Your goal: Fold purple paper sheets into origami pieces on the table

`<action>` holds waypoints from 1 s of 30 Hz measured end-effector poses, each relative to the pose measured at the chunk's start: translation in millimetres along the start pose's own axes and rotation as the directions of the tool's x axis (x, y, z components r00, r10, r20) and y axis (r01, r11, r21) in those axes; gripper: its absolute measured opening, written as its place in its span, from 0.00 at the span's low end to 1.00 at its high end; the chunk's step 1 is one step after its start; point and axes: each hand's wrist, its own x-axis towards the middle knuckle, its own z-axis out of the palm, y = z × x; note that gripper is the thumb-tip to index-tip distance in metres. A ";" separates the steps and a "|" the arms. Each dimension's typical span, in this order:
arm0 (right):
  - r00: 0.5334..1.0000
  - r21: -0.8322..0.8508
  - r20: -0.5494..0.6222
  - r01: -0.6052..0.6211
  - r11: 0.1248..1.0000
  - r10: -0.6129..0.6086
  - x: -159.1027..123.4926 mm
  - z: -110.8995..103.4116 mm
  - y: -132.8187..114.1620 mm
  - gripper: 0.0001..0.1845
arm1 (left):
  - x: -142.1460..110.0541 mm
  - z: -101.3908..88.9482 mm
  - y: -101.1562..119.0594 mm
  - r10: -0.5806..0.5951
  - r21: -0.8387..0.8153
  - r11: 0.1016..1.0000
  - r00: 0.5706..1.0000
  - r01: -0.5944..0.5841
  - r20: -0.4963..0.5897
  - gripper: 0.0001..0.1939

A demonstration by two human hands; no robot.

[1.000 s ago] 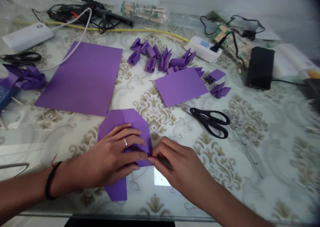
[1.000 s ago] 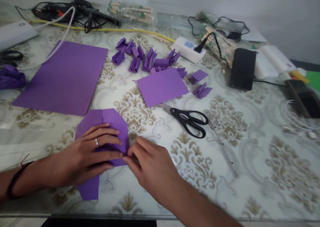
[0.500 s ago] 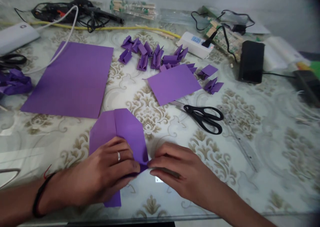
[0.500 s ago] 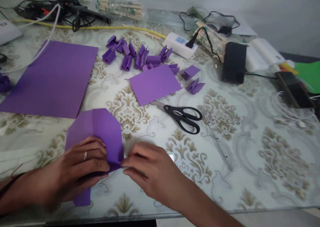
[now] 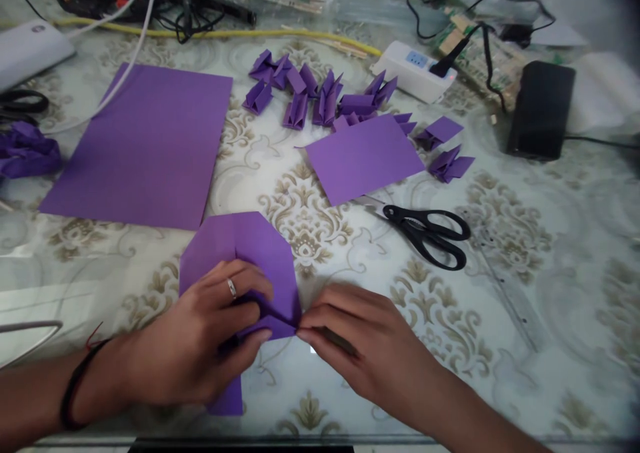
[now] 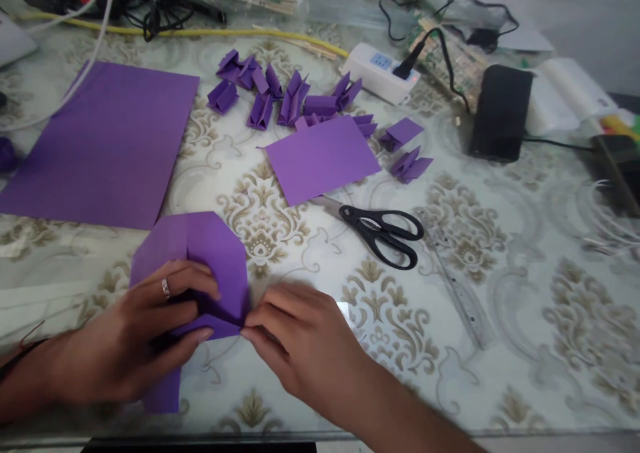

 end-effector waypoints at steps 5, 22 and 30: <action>0.994 -0.004 0.066 -0.091 0.996 0.091 6.7 -2.3 -5.9 0.06 | -0.6 -2.3 -2.2 -0.134 -0.039 0.990 0.989 0.137 0.061 0.12; 0.979 -0.048 0.070 -0.188 0.981 0.192 12.5 -2.0 -9.0 0.09 | 1.4 -0.3 -6.2 -0.182 0.098 0.980 0.979 0.173 0.090 0.14; 0.977 -0.118 0.045 -0.202 0.972 0.209 12.5 0.5 -9.7 0.10 | 2.0 0.1 -10.3 -0.145 0.110 0.985 0.986 0.135 0.083 0.17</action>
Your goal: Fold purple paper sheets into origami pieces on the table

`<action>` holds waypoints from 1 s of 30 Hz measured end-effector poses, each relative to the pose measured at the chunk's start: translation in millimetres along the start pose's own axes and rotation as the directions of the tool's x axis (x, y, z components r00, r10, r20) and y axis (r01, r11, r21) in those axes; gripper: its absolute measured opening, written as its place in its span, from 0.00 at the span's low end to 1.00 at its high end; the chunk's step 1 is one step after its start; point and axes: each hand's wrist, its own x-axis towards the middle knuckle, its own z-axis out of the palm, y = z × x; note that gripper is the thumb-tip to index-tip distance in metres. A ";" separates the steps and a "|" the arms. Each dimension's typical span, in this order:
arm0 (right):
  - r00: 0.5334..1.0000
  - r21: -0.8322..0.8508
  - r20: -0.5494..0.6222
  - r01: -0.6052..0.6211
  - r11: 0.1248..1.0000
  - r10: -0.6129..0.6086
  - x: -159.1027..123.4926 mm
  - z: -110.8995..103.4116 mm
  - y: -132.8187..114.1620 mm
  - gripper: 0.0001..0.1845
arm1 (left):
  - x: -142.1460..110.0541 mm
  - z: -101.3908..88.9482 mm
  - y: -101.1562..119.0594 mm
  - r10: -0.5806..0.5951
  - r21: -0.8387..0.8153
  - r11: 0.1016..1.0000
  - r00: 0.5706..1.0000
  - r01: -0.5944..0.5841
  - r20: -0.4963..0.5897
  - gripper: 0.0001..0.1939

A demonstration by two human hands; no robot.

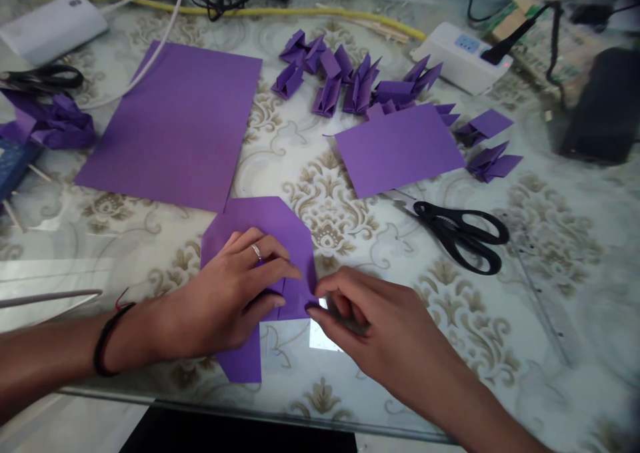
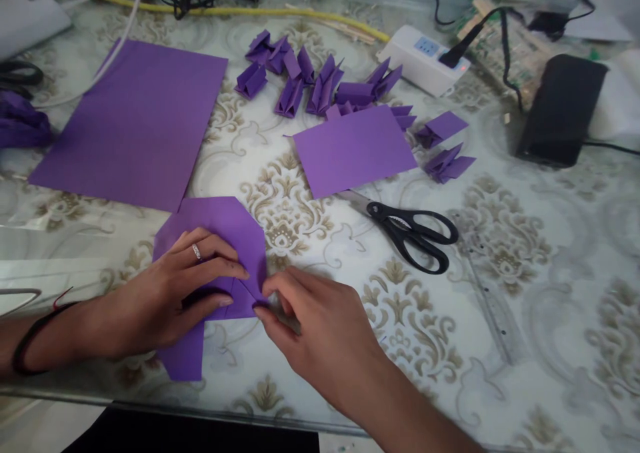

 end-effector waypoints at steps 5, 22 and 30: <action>0.999 0.006 -0.010 0.038 0.999 -0.038 -0.2 1.4 0.6 0.09 | -2.4 -1.2 0.2 0.033 -0.022 0.999 0.999 -0.033 -0.009 0.15; 0.906 -0.205 -0.136 0.369 0.907 -0.400 -18.2 9.5 5.9 0.11 | -31.8 -11.4 -11.3 0.351 0.185 0.908 0.924 -0.376 0.152 0.22; 0.831 -0.393 0.085 0.535 0.748 -0.549 -25.8 1.2 13.4 0.24 | -34.5 -16.1 -17.9 0.335 0.157 0.912 0.909 -0.379 0.249 0.31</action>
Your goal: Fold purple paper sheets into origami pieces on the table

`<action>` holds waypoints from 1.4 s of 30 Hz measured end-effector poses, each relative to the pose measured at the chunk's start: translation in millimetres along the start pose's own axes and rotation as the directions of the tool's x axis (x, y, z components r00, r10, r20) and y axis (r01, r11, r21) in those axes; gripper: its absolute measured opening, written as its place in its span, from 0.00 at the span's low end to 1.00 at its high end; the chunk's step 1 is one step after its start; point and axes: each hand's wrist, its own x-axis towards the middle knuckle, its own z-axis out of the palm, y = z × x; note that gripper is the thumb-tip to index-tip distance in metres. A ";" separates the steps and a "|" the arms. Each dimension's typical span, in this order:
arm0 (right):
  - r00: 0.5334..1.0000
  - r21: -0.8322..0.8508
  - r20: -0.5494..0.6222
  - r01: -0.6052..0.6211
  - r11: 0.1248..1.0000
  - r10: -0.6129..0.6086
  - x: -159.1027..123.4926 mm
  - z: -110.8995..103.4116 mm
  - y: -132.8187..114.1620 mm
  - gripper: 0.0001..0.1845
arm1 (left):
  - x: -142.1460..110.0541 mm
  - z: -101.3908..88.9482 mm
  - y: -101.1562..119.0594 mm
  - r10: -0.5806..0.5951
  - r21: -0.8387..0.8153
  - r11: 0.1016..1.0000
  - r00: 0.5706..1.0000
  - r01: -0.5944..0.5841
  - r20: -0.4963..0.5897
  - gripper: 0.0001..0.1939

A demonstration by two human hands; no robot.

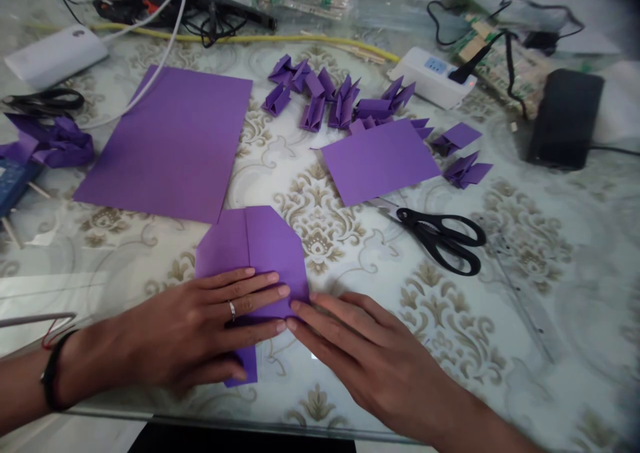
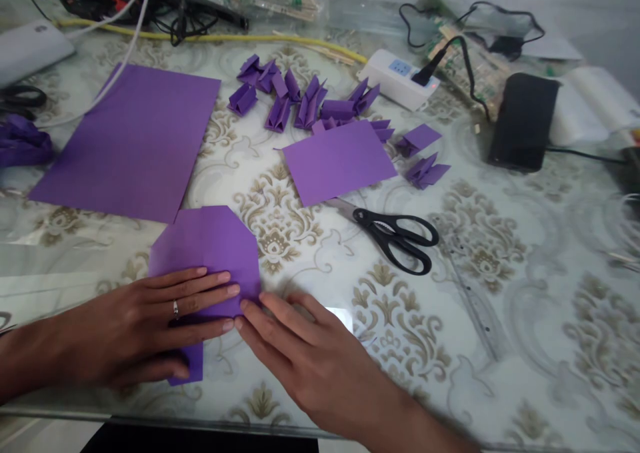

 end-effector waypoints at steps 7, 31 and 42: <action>0.996 -0.046 0.075 0.056 0.997 -0.053 -0.8 -6.4 7.9 0.28 | -3.2 -9.7 -5.5 0.002 -0.044 0.999 0.994 0.002 0.111 0.40; 0.996 -0.070 0.026 0.085 0.994 -0.083 -1.3 -4.4 -6.3 0.26 | -9.8 -8.9 -1.5 -0.050 0.065 0.997 0.996 0.046 0.073 0.35; 0.902 0.265 -0.093 -0.386 0.883 0.422 44.9 -9.6 27.5 0.17 | 12.5 -8.8 9.3 -0.098 0.025 0.995 0.994 0.099 -0.040 0.19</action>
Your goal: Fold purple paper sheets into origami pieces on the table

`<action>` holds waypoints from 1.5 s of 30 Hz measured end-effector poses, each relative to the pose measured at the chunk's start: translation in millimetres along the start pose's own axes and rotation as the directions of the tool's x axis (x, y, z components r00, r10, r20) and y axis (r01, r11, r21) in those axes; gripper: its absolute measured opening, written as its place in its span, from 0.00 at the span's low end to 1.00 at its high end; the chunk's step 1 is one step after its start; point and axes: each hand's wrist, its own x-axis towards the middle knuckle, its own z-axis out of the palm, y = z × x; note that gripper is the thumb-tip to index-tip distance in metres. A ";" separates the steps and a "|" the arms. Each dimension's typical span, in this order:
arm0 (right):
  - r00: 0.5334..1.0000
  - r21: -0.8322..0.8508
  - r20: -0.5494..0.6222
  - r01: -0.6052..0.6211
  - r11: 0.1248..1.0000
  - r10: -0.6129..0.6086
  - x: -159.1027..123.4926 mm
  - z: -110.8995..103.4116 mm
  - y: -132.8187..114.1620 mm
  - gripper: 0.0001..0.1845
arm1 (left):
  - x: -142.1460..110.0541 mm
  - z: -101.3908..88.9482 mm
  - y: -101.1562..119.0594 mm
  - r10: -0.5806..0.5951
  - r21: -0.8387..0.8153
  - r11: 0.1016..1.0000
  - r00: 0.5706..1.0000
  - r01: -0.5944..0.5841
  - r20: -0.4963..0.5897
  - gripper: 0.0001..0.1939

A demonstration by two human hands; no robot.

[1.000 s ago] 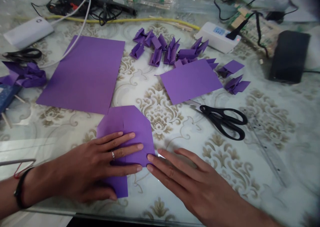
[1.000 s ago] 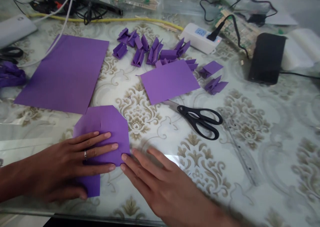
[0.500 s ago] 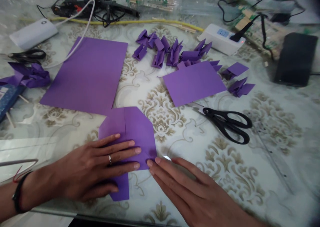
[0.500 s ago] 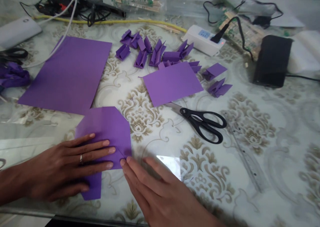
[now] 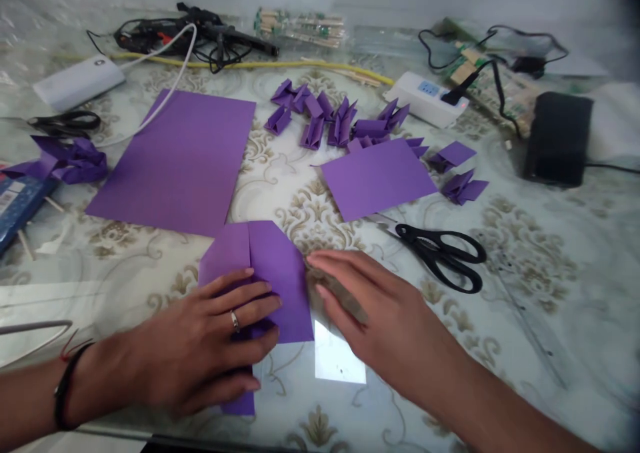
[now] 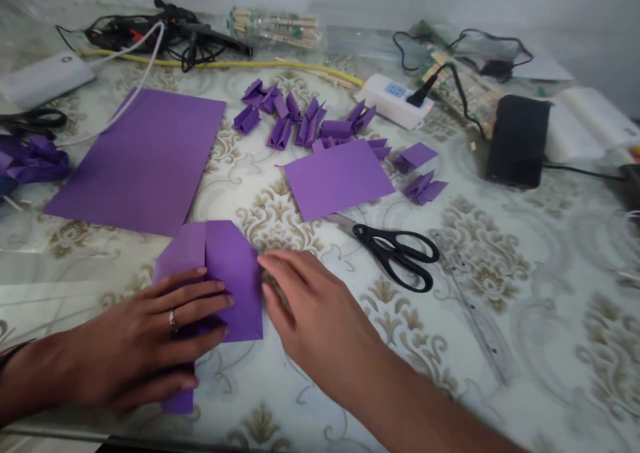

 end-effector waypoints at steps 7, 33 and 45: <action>0.945 0.175 0.103 -0.326 0.929 0.312 57.8 13.5 4.2 0.22 | 6.7 14.9 -0.3 -0.031 0.083 0.996 0.999 0.034 -0.036 0.17; 0.929 -0.110 0.173 -0.312 0.944 0.327 62.6 24.6 -28.2 0.16 | -9.9 12.1 -6.8 -0.050 0.132 0.987 0.962 0.088 -0.267 0.14; 0.874 -0.051 0.191 -0.445 0.894 0.446 73.4 20.2 -21.5 0.31 | -3.1 22.5 -11.8 -0.103 0.021 0.992 0.915 0.121 -0.391 0.08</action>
